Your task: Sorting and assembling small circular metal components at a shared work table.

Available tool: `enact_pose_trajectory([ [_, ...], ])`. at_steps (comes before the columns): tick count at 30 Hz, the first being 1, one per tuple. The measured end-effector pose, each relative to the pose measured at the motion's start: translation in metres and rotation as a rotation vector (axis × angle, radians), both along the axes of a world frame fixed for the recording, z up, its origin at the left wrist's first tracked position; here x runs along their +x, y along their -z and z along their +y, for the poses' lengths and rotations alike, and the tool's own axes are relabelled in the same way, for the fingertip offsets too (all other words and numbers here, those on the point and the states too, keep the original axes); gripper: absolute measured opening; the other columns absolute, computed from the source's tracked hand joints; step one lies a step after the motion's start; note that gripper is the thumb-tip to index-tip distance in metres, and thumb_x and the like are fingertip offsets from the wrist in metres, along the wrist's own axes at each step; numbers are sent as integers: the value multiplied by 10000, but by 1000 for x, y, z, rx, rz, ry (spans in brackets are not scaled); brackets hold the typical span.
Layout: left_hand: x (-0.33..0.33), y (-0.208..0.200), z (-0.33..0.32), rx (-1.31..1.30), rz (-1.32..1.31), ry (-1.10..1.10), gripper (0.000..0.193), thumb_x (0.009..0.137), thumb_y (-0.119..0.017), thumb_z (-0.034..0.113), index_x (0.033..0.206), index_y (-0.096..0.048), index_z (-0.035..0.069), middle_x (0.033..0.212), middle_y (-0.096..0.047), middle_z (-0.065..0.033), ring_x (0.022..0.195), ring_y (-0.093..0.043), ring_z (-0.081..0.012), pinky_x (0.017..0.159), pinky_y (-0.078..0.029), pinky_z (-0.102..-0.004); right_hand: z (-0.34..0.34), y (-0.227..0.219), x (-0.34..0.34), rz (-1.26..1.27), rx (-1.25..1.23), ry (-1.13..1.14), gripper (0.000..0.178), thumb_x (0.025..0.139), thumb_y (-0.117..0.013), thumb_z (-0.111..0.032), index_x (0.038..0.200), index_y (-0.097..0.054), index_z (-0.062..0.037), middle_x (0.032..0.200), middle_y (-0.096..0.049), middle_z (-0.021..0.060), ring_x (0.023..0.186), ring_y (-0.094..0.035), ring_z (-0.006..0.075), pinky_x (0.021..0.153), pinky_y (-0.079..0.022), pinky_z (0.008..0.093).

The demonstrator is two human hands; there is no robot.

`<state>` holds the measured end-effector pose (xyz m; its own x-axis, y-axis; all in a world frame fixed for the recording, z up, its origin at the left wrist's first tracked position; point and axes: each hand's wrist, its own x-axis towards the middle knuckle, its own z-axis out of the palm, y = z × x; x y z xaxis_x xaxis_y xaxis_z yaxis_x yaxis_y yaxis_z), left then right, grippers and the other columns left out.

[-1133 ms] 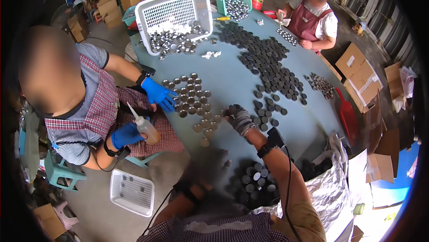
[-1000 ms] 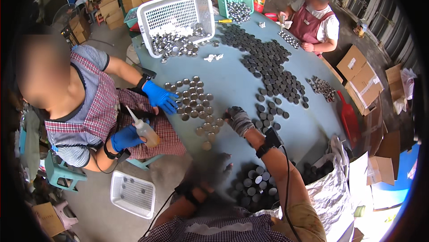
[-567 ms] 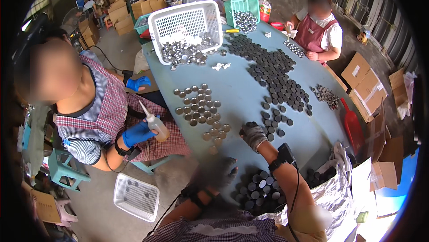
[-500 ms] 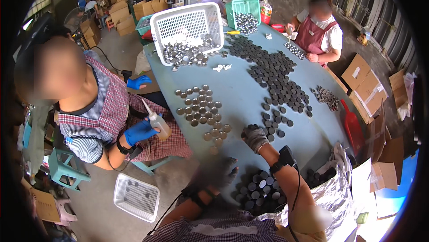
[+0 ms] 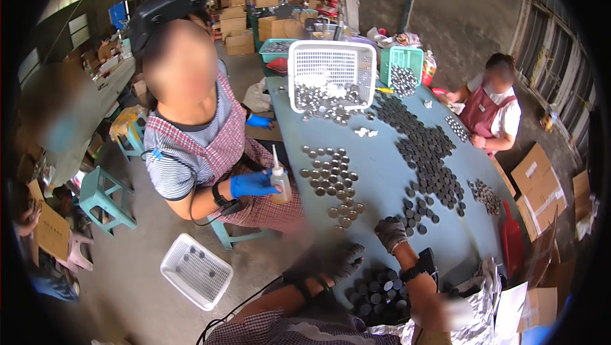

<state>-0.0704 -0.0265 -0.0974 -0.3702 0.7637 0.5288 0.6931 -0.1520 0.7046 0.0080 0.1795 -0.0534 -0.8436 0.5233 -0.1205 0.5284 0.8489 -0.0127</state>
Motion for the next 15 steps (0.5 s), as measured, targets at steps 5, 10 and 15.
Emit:
enact_pose_trajectory([
  [5,3,-21,-7,-14,17,-11,278,742,-680,117,1005,-627,44,965,-624,-129,909,-587,-309,825,-479,-409,11,25,4,-33,109,-49,176,793,-578,-236,870,-699,-134,943,-647,124,963,-605,305,822,-493,416],
  [10,5,-12,-8,36,4,-25,275,733,-679,107,996,-626,46,959,-623,-125,914,-582,-308,833,-472,-413,4,26,4,49,148,-30,141,752,-598,-219,797,-712,-150,841,-658,134,881,-623,324,766,-489,427],
  [15,10,0,-7,63,-13,-1,274,731,-678,103,995,-626,51,966,-622,-123,928,-579,-309,842,-467,-411,-3,26,10,87,141,4,144,747,-603,-219,810,-711,-149,842,-659,131,870,-627,326,766,-491,429],
])
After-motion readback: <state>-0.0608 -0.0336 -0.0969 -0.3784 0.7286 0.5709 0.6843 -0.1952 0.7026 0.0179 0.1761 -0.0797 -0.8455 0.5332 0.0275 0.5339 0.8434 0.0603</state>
